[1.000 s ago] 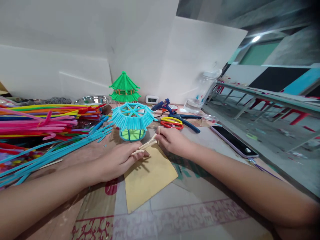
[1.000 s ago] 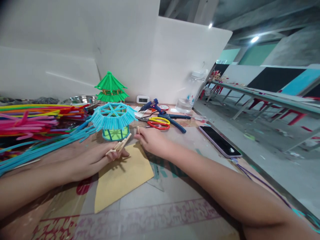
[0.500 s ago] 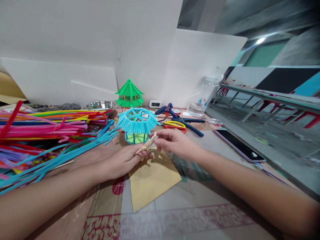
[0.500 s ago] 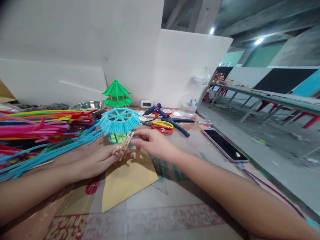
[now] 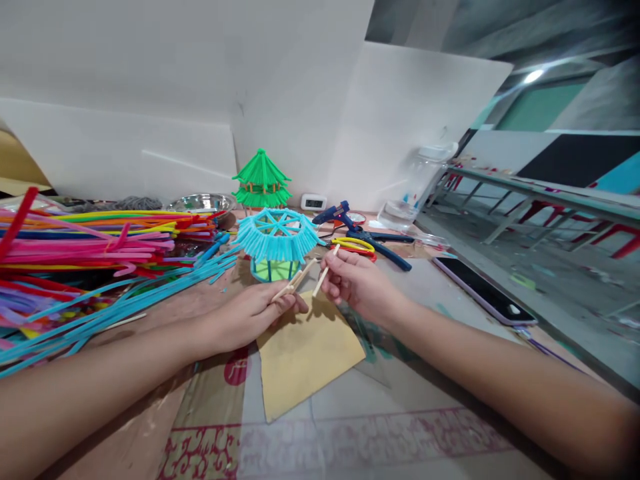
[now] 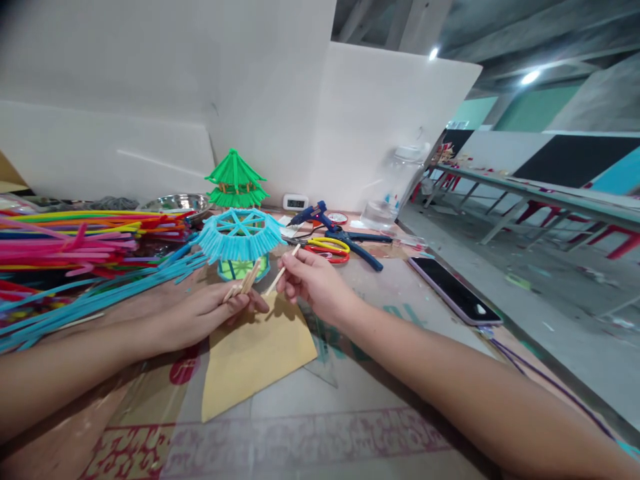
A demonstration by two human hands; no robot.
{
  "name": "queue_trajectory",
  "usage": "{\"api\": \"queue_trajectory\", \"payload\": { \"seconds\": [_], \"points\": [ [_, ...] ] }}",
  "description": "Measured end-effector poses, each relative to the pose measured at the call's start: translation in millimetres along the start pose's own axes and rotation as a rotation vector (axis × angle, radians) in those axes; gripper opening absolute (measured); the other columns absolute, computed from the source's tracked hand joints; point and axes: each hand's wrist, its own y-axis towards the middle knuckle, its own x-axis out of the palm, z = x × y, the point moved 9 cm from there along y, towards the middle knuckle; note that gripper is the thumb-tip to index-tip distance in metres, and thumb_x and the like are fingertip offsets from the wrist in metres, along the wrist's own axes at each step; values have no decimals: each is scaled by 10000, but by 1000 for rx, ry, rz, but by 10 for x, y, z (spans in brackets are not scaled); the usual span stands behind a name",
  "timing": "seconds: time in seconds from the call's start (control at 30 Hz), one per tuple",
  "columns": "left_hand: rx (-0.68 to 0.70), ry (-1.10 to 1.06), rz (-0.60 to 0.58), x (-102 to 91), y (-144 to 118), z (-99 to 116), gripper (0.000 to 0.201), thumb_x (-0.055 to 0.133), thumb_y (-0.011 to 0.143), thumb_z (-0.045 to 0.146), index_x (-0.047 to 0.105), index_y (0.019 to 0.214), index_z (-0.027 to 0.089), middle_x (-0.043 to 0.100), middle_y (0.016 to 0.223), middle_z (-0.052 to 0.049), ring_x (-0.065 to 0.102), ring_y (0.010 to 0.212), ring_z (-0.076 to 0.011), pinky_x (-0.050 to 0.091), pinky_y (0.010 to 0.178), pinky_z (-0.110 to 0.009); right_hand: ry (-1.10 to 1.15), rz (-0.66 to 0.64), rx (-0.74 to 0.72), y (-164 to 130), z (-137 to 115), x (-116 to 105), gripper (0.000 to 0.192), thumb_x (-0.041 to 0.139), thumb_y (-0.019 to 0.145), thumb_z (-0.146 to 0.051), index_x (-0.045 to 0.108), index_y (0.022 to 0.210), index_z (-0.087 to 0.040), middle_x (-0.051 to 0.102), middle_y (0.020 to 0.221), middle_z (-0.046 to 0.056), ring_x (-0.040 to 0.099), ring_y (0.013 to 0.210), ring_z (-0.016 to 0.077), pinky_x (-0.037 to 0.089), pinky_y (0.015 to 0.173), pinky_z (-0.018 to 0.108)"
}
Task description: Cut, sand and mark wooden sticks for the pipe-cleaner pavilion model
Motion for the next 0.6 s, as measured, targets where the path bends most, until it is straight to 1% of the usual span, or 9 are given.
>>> {"api": "queue_trajectory", "payload": {
  "seconds": [0.07, 0.17, 0.2, 0.23, 0.33, 0.47, 0.57, 0.6],
  "points": [
    [-5, 7, -8, 8, -4, -9, 398, 308, 1024, 421, 628, 1092, 195, 685, 1092, -59, 630, 1030, -200, 492, 897, -311, -303, -26, -153, -25, -120, 25, 242, 579, 903, -422, 505, 805, -214, 596, 620, -18, 483, 497, 115, 382, 486, 236],
    [21, 31, -5, 10, -8, 1, 407, 296, 1025, 424, 621, 1081, 185, 686, 1009, -56, 640, 947, -190, 497, 850, -305, -870, -123, -410, -124, -248, 191, 167, 551, 917, -305, 516, 784, -212, 571, 678, 0, 498, 607, 142, 370, 579, 265],
    [39, 39, 1, 7, -7, 12, 407, 293, 1025, 425, 619, 1063, 184, 683, 982, -52, 638, 923, -187, 496, 835, -302, -997, -158, -456, -154, -246, 240, 150, 533, 924, -273, 520, 789, -209, 569, 697, 7, 499, 630, 147, 362, 592, 267],
    [57, 46, 6, 5, -5, 24, 405, 292, 1025, 427, 617, 1038, 185, 678, 962, -48, 635, 903, -184, 495, 821, -298, -1072, -192, -477, -174, -230, 275, 142, 511, 933, -253, 519, 799, -205, 574, 718, 14, 503, 643, 149, 359, 599, 267],
    [77, 58, 6, 8, 6, 38, 406, 286, 1025, 436, 603, 970, 187, 672, 926, -42, 627, 861, -178, 491, 783, -287, -1109, -254, -470, -191, -192, 312, 147, 463, 960, -253, 511, 831, -200, 584, 745, 26, 515, 640, 147, 368, 596, 258],
    [46, 66, -5, 10, 5, 25, 411, 280, 1024, 448, 603, 1022, 193, 684, 965, -47, 634, 886, -182, 498, 795, -295, -1149, -199, -481, -167, -203, 274, 161, 454, 965, -287, 504, 838, -202, 576, 726, 29, 504, 621, 155, 358, 579, 262],
    [65, 94, -6, 8, -9, 50, 432, 274, 1018, 468, 603, 980, 190, 678, 930, -48, 629, 861, -186, 501, 790, -301, -1127, -239, -469, -161, -165, 285, 121, 462, 959, -261, 511, 864, -206, 607, 773, 34, 529, 651, 153, 370, 597, 256],
    [58, 93, -8, 9, -12, 43, 437, 271, 1018, 468, 605, 987, 189, 680, 928, -48, 630, 853, -185, 502, 785, -299, -1130, -218, -460, -152, -168, 266, 127, 465, 956, -261, 504, 848, -207, 598, 752, 27, 516, 633, 151, 360, 585, 254]
  ]
}}
